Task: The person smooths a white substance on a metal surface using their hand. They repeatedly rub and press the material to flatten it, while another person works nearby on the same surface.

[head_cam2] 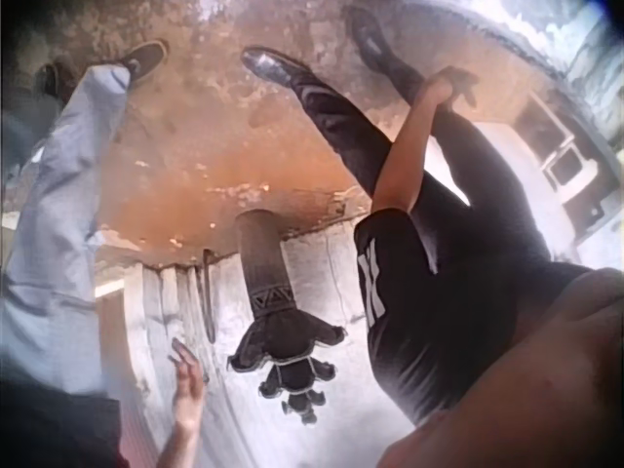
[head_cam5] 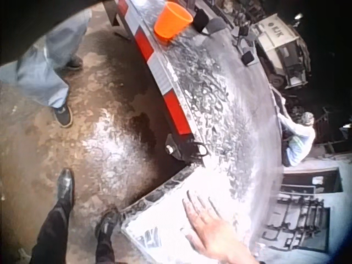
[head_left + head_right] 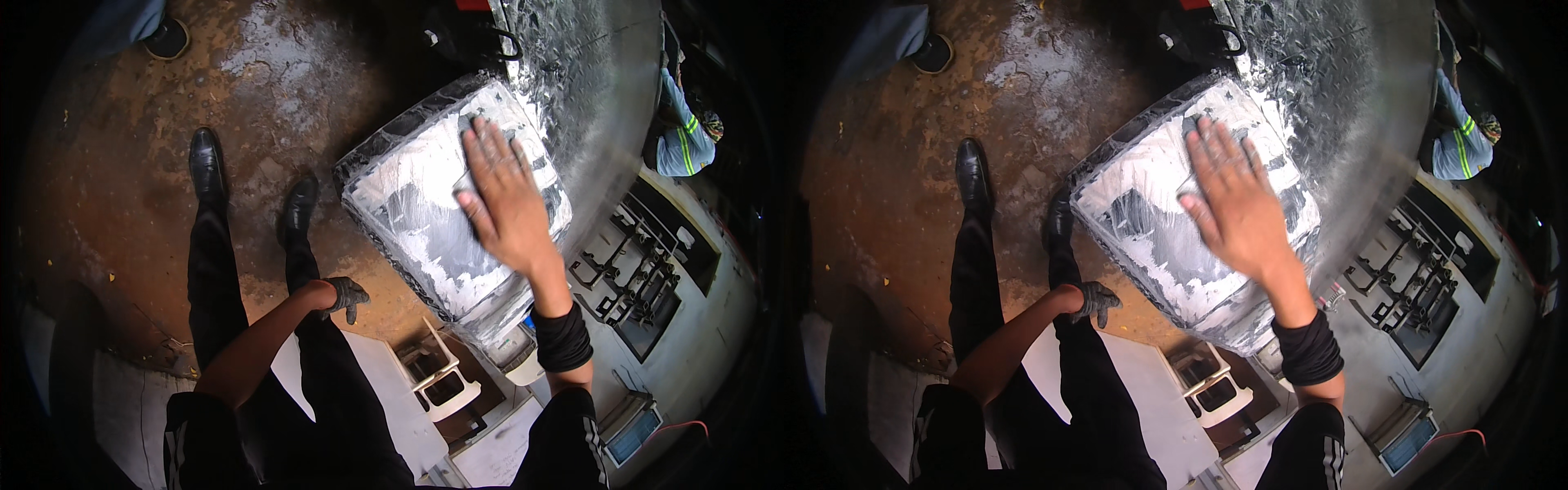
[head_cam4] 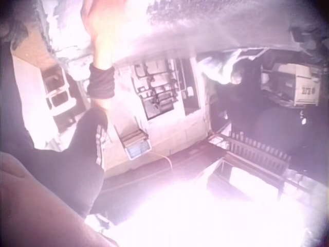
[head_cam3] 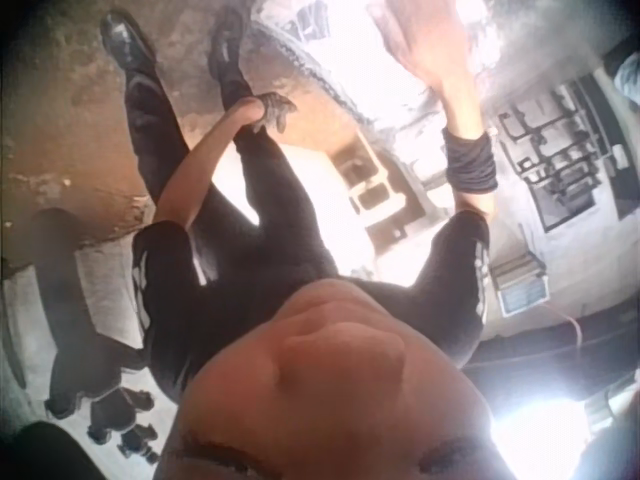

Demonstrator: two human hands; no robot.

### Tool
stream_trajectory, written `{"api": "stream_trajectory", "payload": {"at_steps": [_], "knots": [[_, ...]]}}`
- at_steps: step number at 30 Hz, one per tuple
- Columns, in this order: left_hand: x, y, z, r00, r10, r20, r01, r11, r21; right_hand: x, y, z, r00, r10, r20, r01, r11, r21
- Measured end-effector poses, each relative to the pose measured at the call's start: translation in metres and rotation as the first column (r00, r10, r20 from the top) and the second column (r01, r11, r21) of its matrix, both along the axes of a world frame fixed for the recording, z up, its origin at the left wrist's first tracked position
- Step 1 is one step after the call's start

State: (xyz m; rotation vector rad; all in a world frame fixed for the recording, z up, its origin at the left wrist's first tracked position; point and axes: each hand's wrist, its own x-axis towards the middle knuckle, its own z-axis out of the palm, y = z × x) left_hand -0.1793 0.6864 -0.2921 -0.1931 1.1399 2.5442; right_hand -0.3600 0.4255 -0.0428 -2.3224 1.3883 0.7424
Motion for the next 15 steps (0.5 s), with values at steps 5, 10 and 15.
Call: {"api": "stream_trajectory", "payload": {"at_steps": [5,10,15], "knots": [[0.006,0.004,-0.008,0.988,0.042,-0.147,-0.047,0.998,-0.037,0.046,0.06,0.013,0.999,-0.027,0.021,0.023,0.983,0.184],[0.004,-0.051,0.041,0.983,-0.154,0.098,0.141,0.981,0.132,0.066,0.049,-0.008,0.992,-0.025,0.121,0.015,0.997,0.079],[0.004,0.04,-0.04,0.971,0.184,-0.15,-0.207,0.965,-0.159,0.049,0.076,0.023,0.989,-0.109,0.099,0.093,0.983,0.157]]}}
